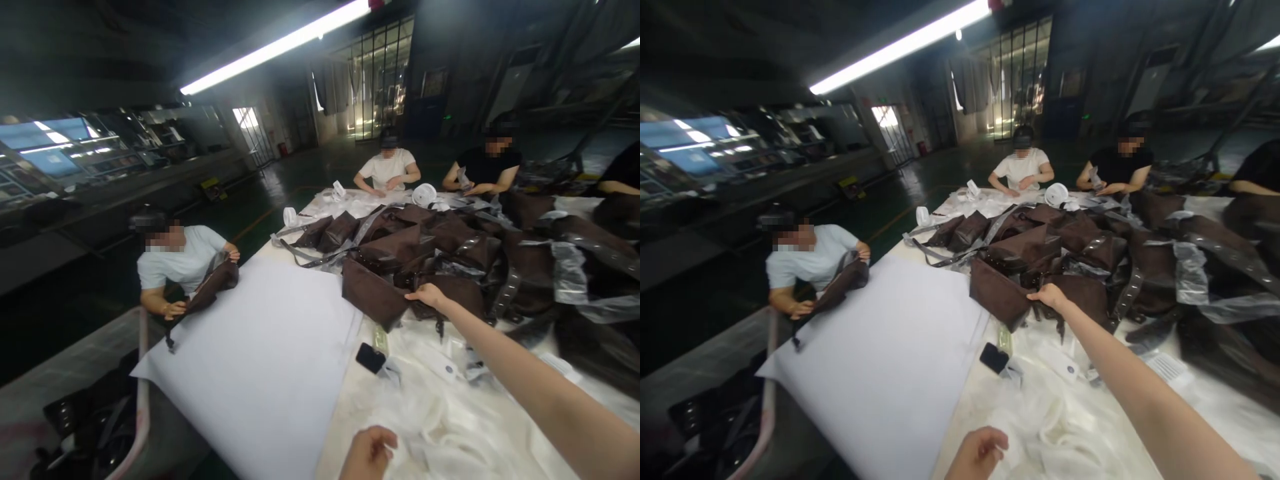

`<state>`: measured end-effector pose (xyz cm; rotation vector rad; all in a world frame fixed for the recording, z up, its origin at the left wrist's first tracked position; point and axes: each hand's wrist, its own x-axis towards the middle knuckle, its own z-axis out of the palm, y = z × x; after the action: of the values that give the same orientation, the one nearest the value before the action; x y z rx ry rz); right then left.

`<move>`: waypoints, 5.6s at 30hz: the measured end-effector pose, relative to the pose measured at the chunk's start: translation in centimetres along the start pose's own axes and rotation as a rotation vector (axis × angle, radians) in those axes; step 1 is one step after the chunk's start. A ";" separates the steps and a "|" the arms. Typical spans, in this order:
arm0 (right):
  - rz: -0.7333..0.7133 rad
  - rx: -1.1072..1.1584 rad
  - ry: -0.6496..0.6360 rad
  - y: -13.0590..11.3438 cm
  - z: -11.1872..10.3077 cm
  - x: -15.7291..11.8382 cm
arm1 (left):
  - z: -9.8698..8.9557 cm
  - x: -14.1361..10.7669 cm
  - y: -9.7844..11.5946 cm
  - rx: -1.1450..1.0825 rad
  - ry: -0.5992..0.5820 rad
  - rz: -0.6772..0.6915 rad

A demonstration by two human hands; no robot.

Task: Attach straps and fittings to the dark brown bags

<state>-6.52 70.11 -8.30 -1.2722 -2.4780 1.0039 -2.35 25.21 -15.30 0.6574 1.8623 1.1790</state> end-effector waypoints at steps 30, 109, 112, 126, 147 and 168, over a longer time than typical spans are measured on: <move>0.237 0.671 -0.207 14.1 3.1 -46.2 | -1.9 -8.2 2.9 1.087 -0.194 0.400; 0.850 0.320 1.040 35.2 -1.3 -43.4 | 3.5 -1.5 4.6 0.694 -0.387 0.375; 0.917 0.305 1.095 38.0 -5.3 -43.4 | 3.4 -1.3 4.6 0.703 -0.401 0.387; 1.010 0.376 1.212 39.0 -12.7 -40.2 | 4.8 -2.5 6.7 0.642 -0.393 0.375; 0.285 1.726 0.109 6.0 -3.2 -44.4 | 11.5 -4.7 15.4 -0.509 -0.582 -0.060; 0.364 0.638 0.681 12.3 -0.2 -46.1 | 7.6 -2.3 9.5 -0.054 -0.218 0.126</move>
<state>30.07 39.53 -9.60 -1.5105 -1.3106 1.0697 5.36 31.13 -7.57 0.8483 1.6211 1.1835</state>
